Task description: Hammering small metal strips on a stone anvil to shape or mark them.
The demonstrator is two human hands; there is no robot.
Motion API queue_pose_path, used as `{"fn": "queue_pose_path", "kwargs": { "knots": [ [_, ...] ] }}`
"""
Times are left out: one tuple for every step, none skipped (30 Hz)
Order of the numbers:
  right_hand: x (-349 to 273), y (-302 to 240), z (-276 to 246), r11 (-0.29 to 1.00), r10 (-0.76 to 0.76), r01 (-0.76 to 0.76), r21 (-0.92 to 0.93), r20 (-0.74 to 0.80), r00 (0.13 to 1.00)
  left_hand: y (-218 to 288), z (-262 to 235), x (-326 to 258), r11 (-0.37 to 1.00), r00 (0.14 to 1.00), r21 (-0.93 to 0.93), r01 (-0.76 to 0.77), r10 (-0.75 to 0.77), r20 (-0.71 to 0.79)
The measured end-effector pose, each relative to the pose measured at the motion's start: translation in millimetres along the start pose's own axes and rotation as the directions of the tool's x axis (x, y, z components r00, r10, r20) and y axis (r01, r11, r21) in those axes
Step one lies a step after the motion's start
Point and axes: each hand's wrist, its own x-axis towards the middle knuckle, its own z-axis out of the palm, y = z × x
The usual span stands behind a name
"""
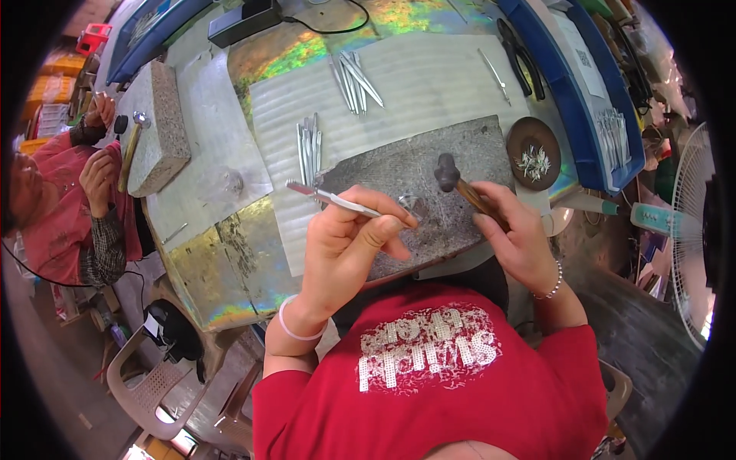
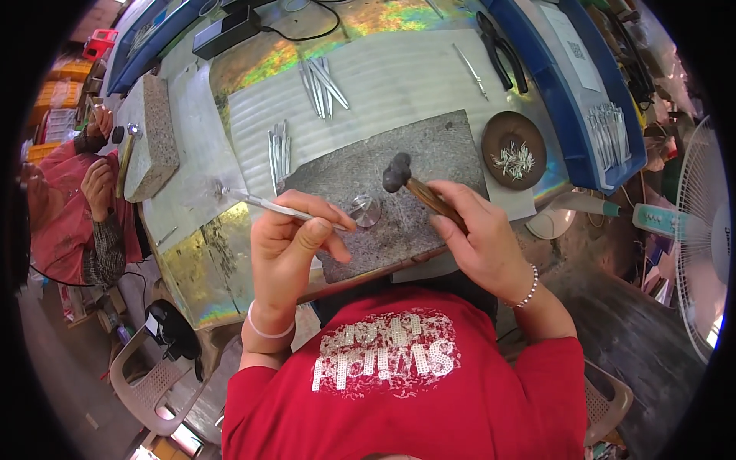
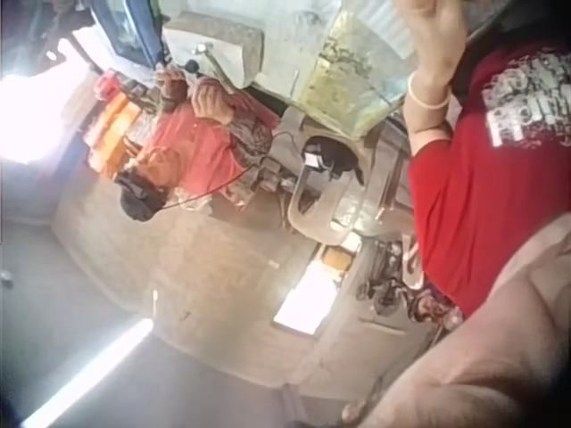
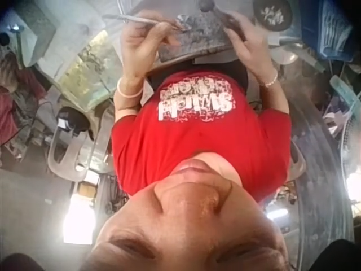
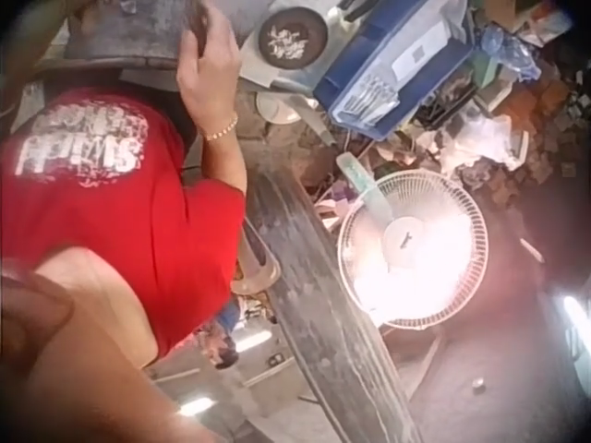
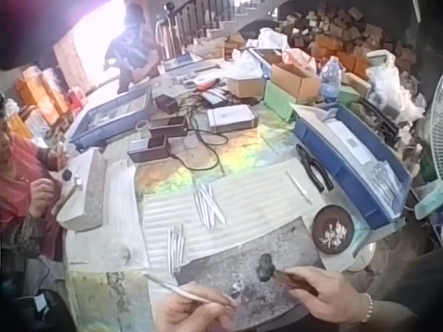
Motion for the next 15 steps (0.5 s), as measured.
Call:
{"fn": "queue_pose_path", "kwargs": {
  "knots": [
    [-2.8,-0.3,-0.1,1.000,0.004,-0.004,0.003,-0.001,1.000,-4.5,-0.6,0.1,1.000,1.000,0.001,0.005,-0.005,0.001],
    [-6.0,-2.0,-0.7,0.984,0.051,-0.056,0.170,0.032,0.998,-10.1,-1.8,0.5,0.997,1.000,0.071,-0.014,0.015,-0.021],
    [-9.1,-5.2,-1.2,0.938,0.094,-0.112,0.328,0.070,0.993,-14.4,-3.3,0.6,0.990,0.999,0.140,-0.031,0.037,-0.039],
    [-10.8,-11.1,-3.9,0.937,0.100,-0.116,0.330,0.066,0.993,-17.7,-3.9,1.0,0.990,0.999,0.140,-0.026,0.031,-0.034],
    [-11.8,-18.9,-8.1,0.865,0.192,-0.233,0.444,0.136,0.972,-20.7,-3.9,1.6,0.979,0.998,0.203,-0.029,0.040,-0.047],
    [-13.1,-22.3,-10.0,0.767,0.268,-0.343,0.542,0.214,0.939,-23.7,-3.7,2.4,0.964,0.997,0.265,-0.033,0.050,-0.059],
    [-15.1,-21.9,-9.6,0.765,0.273,-0.343,0.545,0.208,0.939,-26.4,-2.9,2.8,0.963,0.998,0.267,-0.031,0.047,-0.051],
    [-17.0,-21.4,-9.1,0.808,0.253,-0.315,0.498,0.190,0.949,-28.9,-1.9,3.1,0.956,0.997,0.291,-0.026,0.047,-0.064],
    [-18.8,-21.0,-9.6,0.848,0.231,-0.285,0.447,0.173,0.958,-30.9,-0.8,3.7,0.949,0.996,0.314,-0.021,0.048,-0.077],
    [-19.8,-21.6,-8.3,0.847,0.235,-0.285,0.449,0.166,0.958,-32.9,-0.7,4.1,0.949,0.997,0.315,-0.022,0.046,-0.070],
    [-20.1,-23.1,-5.7,0.877,0.185,-0.198,0.437,0.073,0.980,-34.9,-0.8,4.5,0.941,0.998,0.337,-0.033,0.051,-0.045],
    [-20.5,-24.0,-4.4,0.902,0.129,-0.110,0.418,-0.017,0.991,-36.3,-1.0,4.4,0.932,0.998,0.360,-0.045,0.057,-0.023],
    [-22.2,-24.2,-5.6,0.902,0.130,-0.109,0.419,-0.021,0.991,-37.2,-1.1,4.2,0.931,0.998,0.362,-0.046,0.057,-0.020],
    [-24.1,-24.2,-7.8,0.923,0.121,-0.119,0.365,0.016,0.992,-37.7,-1.4,4.0,0.915,0.997,0.399,-0.066,0.075,-0.007],
    [-25.6,-24.3,-9.3,0.942,0.116,-0.126,0.310,0.052,0.992,-38.7,-1.5,3.9,0.897,0.996,0.434,-0.087,0.093,0.007]
  ]
}}
